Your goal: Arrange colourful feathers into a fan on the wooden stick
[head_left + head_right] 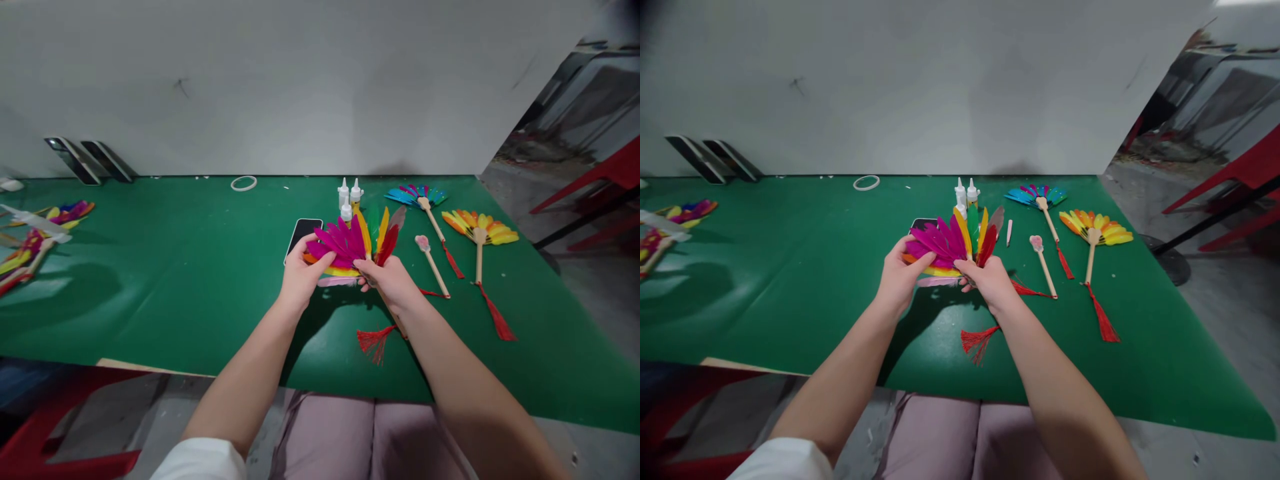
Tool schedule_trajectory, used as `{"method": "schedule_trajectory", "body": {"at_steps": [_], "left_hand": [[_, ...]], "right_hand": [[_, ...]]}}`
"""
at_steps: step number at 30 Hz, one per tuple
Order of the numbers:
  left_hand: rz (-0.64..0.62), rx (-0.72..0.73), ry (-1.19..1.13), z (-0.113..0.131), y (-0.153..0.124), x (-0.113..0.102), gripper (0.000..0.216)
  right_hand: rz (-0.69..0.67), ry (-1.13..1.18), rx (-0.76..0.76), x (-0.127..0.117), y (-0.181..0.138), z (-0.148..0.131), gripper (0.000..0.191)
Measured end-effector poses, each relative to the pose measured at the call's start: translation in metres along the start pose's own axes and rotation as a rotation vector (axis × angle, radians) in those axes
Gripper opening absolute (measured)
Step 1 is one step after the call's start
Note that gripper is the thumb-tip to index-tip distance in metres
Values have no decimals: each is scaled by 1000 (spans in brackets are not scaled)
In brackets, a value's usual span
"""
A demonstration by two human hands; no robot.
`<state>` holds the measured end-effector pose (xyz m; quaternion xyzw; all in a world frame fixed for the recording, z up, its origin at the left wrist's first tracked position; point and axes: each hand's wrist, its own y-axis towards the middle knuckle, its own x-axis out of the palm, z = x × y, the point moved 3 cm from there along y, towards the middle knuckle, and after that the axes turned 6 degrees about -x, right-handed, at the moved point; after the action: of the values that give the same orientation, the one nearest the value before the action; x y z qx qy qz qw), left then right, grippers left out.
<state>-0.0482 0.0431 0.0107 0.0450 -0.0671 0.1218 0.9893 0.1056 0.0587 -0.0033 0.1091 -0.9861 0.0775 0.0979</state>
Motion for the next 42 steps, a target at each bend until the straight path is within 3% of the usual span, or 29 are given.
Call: {"method": "schedule_trajectory", "body": {"at_steps": [25,42], "left_hand": [[-6,-49,-49,-5,5,-5,45],[10,-41,-62,-5,6,-7,16]], "right_hand": [[-17,76,18,0,-2,0,28],[10,91,10,0,-2,-4,30]]}}
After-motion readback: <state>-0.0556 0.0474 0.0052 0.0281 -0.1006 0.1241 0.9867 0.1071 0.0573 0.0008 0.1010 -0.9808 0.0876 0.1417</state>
